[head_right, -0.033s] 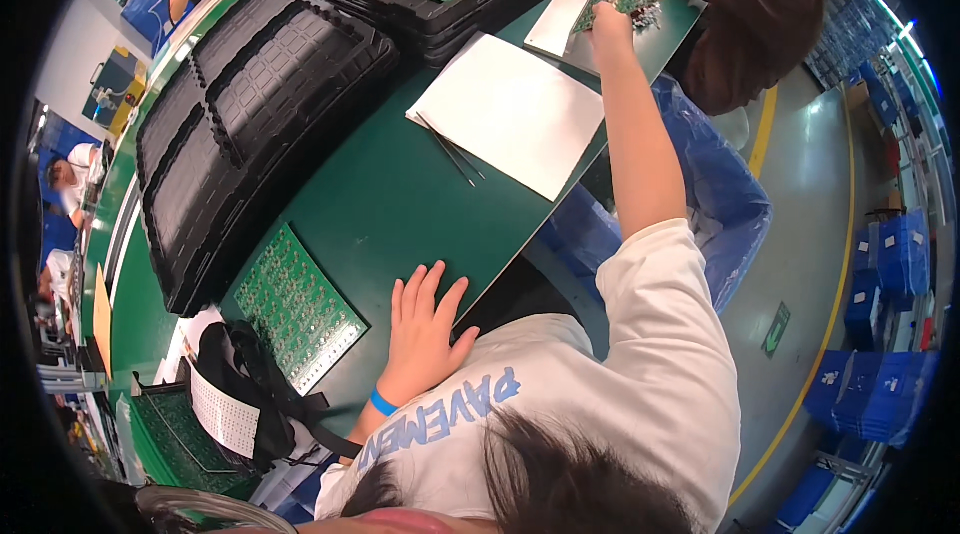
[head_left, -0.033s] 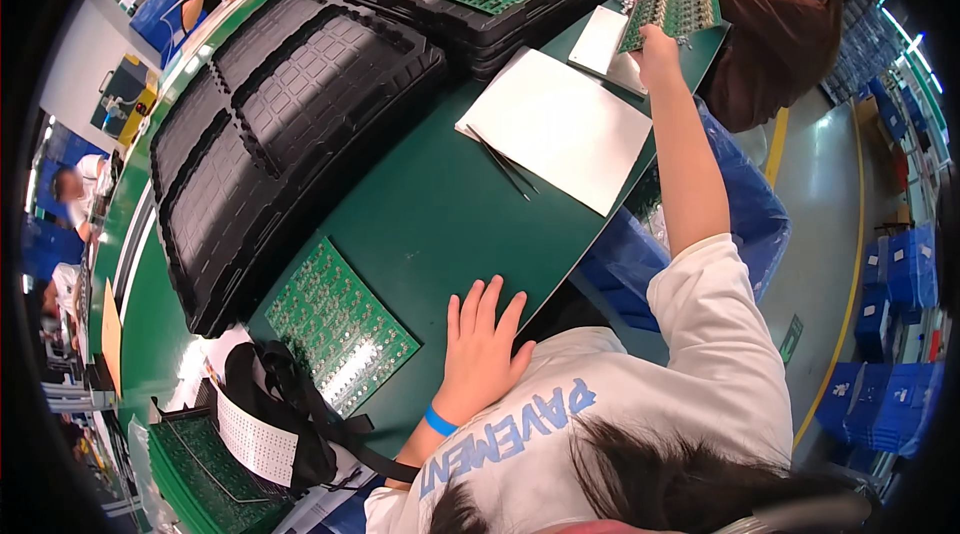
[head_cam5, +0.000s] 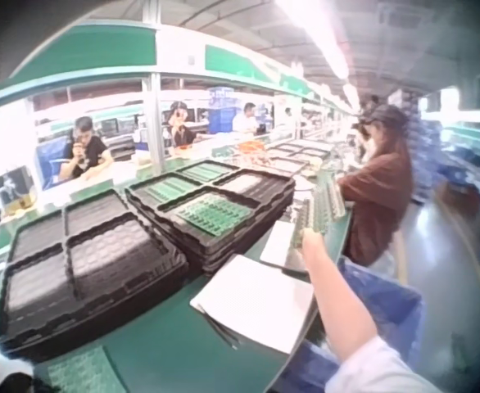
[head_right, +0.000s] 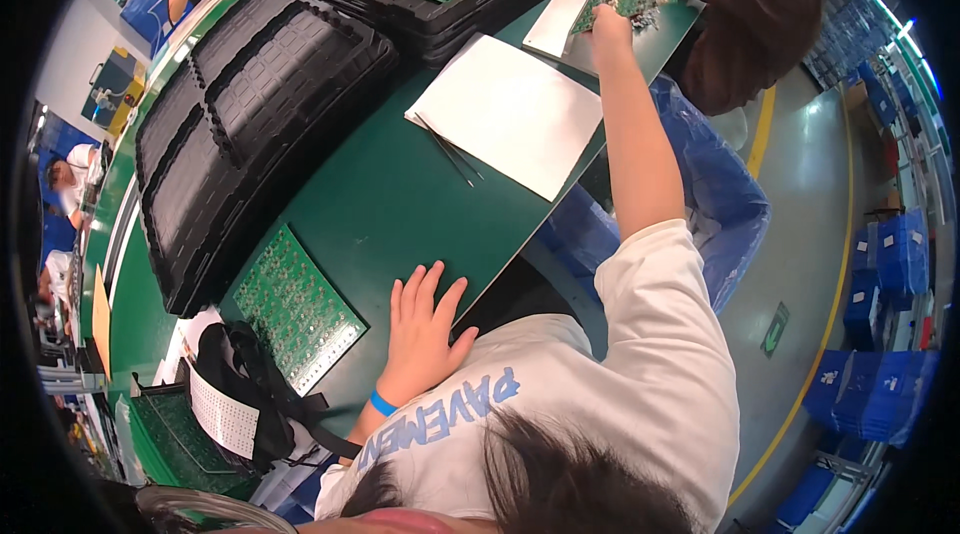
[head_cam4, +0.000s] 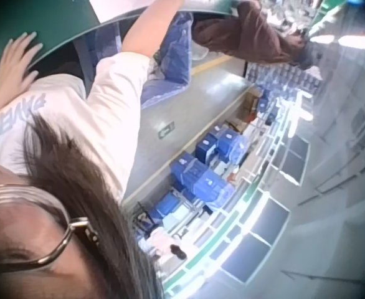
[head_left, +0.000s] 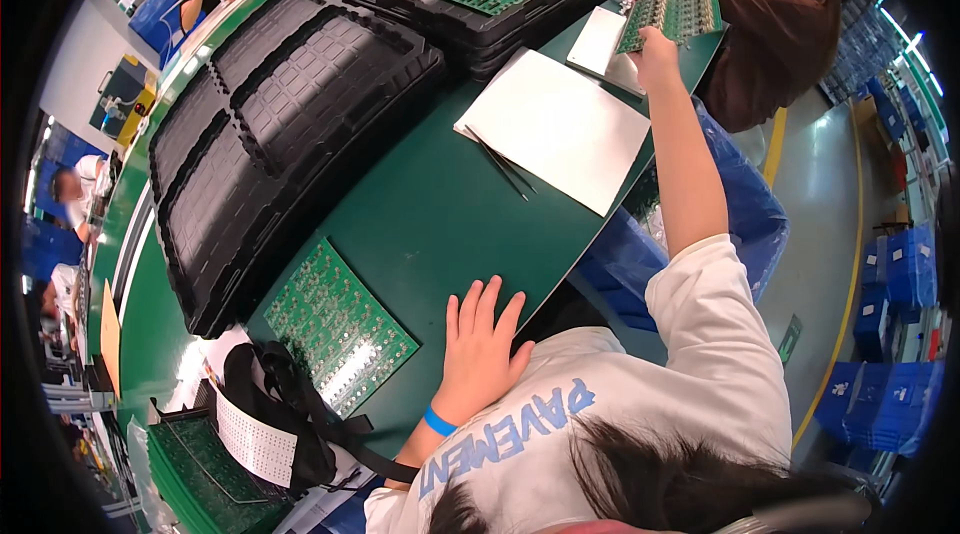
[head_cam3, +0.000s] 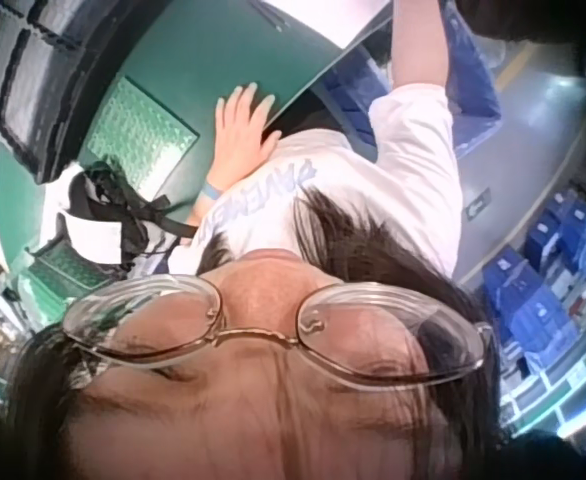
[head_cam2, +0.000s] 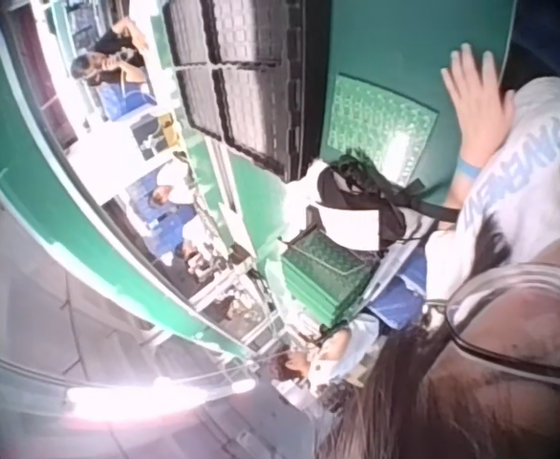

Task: Assembling electronic components onto printed circuit boards at an industrial workbench.

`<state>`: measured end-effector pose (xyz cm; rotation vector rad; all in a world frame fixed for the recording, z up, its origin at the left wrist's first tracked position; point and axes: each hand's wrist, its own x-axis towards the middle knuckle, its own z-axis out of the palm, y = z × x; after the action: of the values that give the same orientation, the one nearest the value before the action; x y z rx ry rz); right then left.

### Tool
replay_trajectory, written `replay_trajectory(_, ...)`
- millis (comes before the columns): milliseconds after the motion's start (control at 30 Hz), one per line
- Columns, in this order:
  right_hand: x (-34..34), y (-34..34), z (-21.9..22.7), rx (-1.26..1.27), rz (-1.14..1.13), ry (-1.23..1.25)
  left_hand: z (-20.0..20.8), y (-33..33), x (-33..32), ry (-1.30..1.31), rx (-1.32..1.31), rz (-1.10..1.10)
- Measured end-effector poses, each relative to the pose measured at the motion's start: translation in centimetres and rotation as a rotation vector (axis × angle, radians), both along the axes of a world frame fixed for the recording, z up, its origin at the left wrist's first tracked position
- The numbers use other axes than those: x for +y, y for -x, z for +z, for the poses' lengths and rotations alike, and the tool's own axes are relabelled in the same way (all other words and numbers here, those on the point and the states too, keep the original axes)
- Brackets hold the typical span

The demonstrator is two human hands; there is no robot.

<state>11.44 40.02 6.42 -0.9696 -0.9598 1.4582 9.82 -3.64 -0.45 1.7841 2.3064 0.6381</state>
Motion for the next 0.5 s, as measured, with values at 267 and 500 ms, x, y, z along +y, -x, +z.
replay_trajectory(267,-0.1,-3.1,-2.2,0.747,0.128,-0.139,0.4,0.1,0.2,-0.006,-0.001,-0.004)
replay_trajectory(500,-2.4,-11.7,-2.5,-0.410,-0.301,-0.232,0.2,0.0,0.4,-0.003,-0.023,0.007)
